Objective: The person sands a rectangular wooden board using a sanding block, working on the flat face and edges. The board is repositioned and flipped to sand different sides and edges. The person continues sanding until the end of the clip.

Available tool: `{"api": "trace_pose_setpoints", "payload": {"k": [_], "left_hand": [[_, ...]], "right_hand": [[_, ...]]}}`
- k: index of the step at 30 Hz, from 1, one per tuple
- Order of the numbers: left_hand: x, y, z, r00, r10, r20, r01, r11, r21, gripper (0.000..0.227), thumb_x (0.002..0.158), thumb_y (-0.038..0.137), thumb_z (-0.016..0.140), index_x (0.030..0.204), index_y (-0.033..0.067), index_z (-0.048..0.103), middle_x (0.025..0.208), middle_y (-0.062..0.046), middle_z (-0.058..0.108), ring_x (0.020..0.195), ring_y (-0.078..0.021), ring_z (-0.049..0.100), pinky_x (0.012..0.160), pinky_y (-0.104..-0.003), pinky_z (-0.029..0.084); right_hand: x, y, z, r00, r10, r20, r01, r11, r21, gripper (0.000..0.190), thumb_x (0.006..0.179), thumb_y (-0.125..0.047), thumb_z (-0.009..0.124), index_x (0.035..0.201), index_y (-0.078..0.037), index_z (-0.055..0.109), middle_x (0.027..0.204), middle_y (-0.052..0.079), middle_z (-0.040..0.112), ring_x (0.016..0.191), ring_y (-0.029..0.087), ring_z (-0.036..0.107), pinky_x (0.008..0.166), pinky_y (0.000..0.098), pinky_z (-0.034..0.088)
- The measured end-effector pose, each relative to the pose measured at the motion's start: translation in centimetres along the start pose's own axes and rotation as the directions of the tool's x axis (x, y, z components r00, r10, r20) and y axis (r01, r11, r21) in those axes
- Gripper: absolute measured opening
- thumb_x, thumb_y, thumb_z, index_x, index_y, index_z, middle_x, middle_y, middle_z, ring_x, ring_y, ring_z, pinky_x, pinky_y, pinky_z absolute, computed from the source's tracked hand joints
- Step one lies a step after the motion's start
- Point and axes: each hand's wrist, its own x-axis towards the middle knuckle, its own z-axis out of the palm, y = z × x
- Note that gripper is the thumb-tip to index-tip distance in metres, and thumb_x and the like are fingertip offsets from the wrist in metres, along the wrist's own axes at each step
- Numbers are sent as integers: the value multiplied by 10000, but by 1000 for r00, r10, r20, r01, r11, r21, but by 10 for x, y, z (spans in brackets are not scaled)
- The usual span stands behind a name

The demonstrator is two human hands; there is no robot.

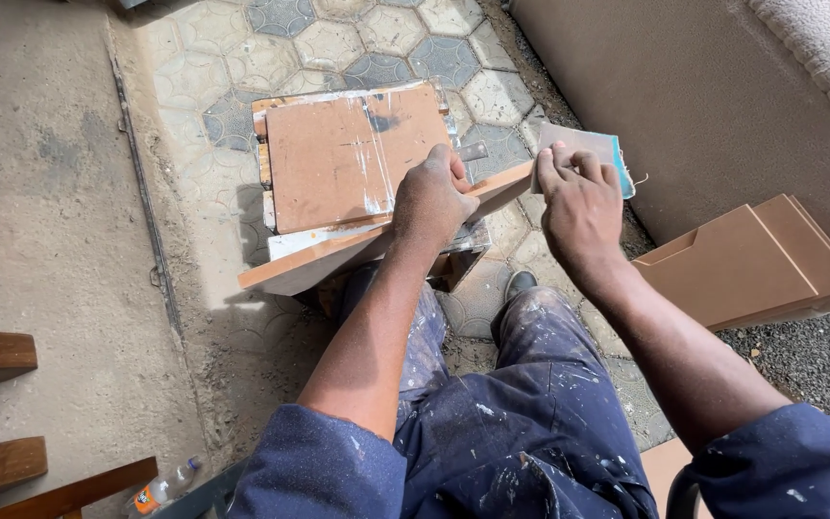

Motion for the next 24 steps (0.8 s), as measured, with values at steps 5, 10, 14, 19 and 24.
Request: {"api": "trace_pose_setpoints", "payload": {"k": [5,10,14,19,24], "left_hand": [[-3,3,-10,1000,-3,7,3,1000,-11,320,687,175,844,921,172,626,839,-6,797,937,-288,775,834,-452,612],[-5,4,-5,1000,4,-5,-4,1000,-13,329,657,150,841,904,172,626,821,-5,795,915,-297,778,825,-446,615],[-7,3,-7,1000,14,0,-14,1000,-4,298,681,164,830,905,163,635,838,-22,796,923,-301,775,815,-462,615],[-13,13,-18,999,48,-7,-48,999,18,327,672,159,818,921,165,605,822,-25,789,910,-345,766,835,-510,598],[-14,22,-10,978,120,172,-182,896,405,294,874,359,731,1154,298,664,1021,-29,785,1020,-327,745,889,-503,584]], "right_hand": [[-5,-14,-7,988,-143,-64,152,973,172,558,872,-55,495,1418,-138,579,1345,69,697,1269,252,524,953,400,408],[0,-17,-6,1000,-12,14,11,999,31,507,914,-32,498,1365,-219,634,1233,22,753,1246,227,529,972,390,378],[-2,-1,0,997,-71,-14,73,984,163,514,949,-58,463,1397,-278,587,1376,-18,683,1279,219,544,990,395,396],[10,35,31,990,136,30,-133,864,486,401,1010,-127,470,1288,-377,617,1322,-119,678,1249,179,561,957,355,380],[-2,-5,9,833,446,329,-246,-236,940,493,906,105,561,1327,-130,666,1206,100,705,1090,187,644,1002,384,569]]}}
